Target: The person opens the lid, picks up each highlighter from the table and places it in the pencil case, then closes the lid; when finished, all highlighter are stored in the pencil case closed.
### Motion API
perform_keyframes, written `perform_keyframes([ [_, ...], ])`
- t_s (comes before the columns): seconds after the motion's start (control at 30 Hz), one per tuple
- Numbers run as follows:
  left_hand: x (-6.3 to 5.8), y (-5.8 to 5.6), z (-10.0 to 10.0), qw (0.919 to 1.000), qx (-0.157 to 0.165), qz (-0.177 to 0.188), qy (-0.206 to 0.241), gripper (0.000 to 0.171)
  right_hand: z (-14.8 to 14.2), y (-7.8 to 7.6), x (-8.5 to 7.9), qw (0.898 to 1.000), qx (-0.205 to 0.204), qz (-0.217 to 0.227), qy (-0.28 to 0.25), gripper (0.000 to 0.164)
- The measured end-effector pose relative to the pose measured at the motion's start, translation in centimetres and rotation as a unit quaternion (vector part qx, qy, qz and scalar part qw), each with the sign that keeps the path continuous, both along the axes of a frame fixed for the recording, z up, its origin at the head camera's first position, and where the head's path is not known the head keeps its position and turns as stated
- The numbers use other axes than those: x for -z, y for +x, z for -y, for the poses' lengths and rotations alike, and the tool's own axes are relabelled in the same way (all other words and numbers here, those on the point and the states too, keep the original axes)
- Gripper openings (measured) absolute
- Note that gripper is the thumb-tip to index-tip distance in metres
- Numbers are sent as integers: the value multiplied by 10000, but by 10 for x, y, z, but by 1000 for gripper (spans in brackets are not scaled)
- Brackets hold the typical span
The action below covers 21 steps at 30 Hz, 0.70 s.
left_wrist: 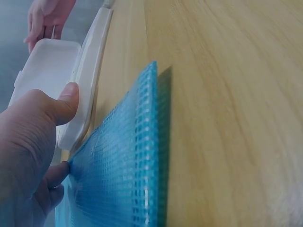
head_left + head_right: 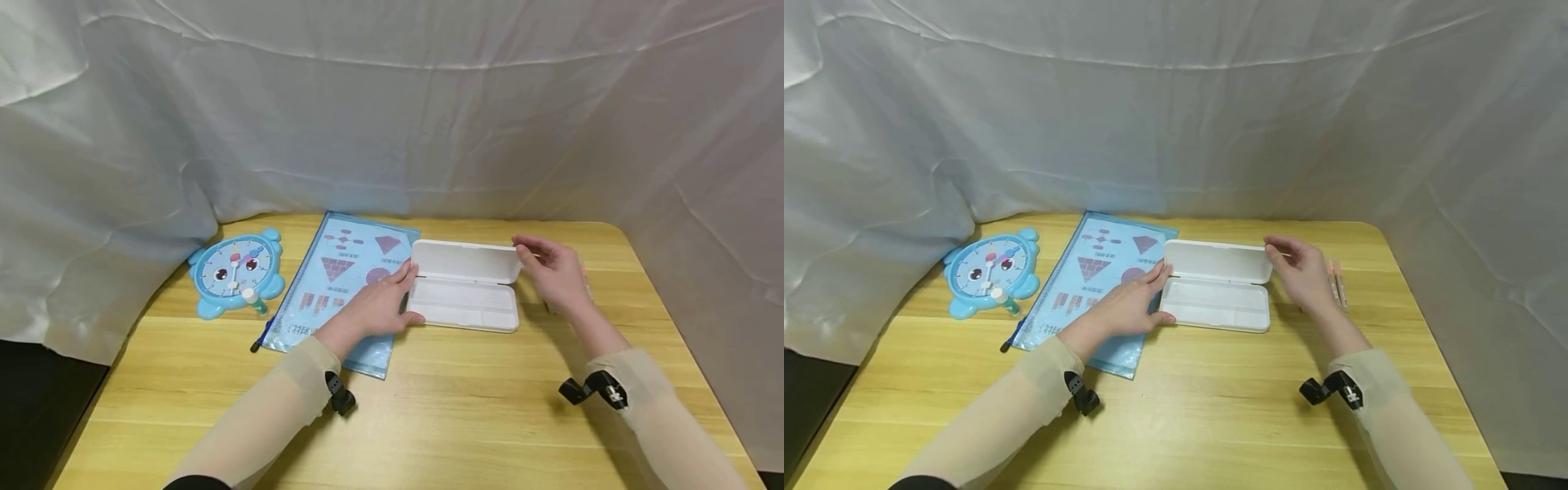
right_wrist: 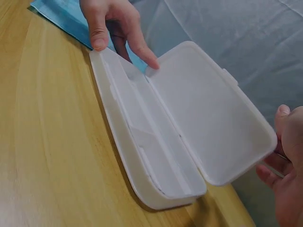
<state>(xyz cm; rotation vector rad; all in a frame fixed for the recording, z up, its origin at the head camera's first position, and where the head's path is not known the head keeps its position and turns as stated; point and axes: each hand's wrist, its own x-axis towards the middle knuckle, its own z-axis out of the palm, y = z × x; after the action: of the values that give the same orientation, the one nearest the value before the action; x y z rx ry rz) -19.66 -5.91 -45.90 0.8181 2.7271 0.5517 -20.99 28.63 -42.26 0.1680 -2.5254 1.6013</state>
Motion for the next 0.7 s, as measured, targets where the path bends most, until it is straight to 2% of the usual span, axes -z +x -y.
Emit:
perform_keyframes([
  [0.27, 1, 0, 1, 10000, 5, -26, 77, 107, -18, 16, -6, 9984, -23, -474, -309, 34],
  [0.7, -3, -2, 3, 9997, 166, 40, 193, 106, -40, 43, -18, 9994, 251, -241, 72, 36],
])
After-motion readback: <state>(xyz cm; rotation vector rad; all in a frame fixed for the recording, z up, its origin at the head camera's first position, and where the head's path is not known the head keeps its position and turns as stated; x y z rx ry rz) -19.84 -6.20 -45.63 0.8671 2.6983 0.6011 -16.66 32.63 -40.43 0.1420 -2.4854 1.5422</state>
